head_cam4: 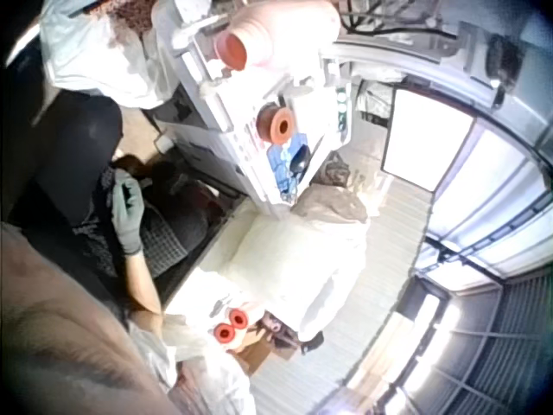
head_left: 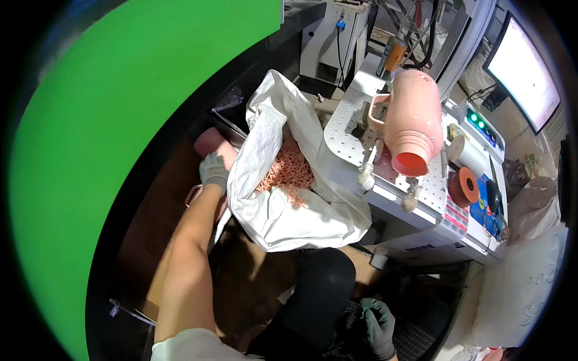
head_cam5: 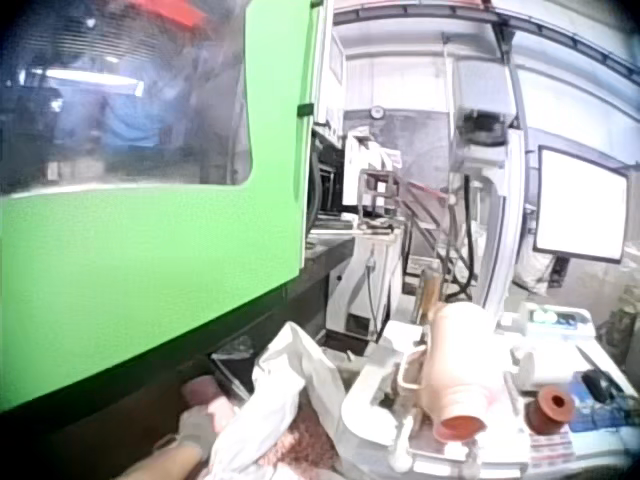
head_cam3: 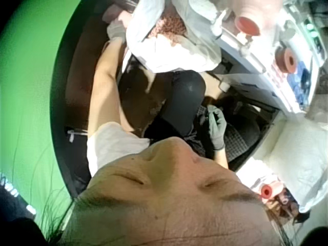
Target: The person sits on the floor and repeatedly picks up pink plastic containers, applies a printed label to the side of each container, and places the labeled container into a large white plastic bag. The person also handles red plastic rings, placing them into the bag alongside the containers.
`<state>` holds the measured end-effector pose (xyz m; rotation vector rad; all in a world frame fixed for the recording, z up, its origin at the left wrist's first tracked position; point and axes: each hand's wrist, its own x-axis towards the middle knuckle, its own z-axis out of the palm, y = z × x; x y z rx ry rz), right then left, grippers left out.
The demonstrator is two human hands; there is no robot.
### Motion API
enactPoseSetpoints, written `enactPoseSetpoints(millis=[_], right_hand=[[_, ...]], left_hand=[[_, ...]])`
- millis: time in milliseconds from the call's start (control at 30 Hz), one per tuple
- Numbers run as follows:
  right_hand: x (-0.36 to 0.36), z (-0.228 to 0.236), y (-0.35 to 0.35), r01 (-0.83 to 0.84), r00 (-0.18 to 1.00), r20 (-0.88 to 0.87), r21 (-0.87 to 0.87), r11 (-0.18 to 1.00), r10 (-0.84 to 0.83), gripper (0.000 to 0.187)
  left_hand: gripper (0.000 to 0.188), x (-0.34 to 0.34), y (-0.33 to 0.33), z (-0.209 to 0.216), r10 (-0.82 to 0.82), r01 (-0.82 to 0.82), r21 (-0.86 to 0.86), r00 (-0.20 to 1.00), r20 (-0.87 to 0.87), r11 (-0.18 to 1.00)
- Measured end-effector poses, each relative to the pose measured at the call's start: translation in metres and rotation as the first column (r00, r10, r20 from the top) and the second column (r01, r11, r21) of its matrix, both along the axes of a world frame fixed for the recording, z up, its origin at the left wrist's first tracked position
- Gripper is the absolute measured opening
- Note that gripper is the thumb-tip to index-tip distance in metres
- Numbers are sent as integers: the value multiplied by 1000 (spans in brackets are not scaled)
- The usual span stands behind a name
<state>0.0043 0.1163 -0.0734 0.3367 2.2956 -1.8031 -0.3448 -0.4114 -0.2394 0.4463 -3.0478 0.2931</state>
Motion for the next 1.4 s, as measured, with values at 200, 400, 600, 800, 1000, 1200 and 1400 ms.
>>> enactPoseSetpoints(millis=[200,400,600,800,1000,1200,1400], right_hand=[[-14,-37,-22,-48,999,7,-65,997,49,9],[-23,-22,-21,16,999,36,-166,986,-10,8],[-5,-48,2,53,996,77,-94,994,-46,23],[-16,-43,-8,-35,999,40,-54,998,37,23],[-2,-46,7,37,999,-20,63,997,-36,23],[9,-44,17,43,997,67,64,997,-47,20],[8,-36,1,19,1000,-13,77,997,-18,19]], left_hand=[[59,-45,-15,-68,-309,274,163,917,252,948],[62,58,-13,-56,-199,201,9,961,193,980],[76,197,-61,-31,137,-121,98,973,-187,988],[78,144,-71,-27,557,-501,418,831,-13,758],[64,113,-54,-18,453,-405,287,882,-128,868],[52,88,-94,-29,560,-448,545,827,-48,709],[32,127,-40,23,514,10,735,709,-483,678]])
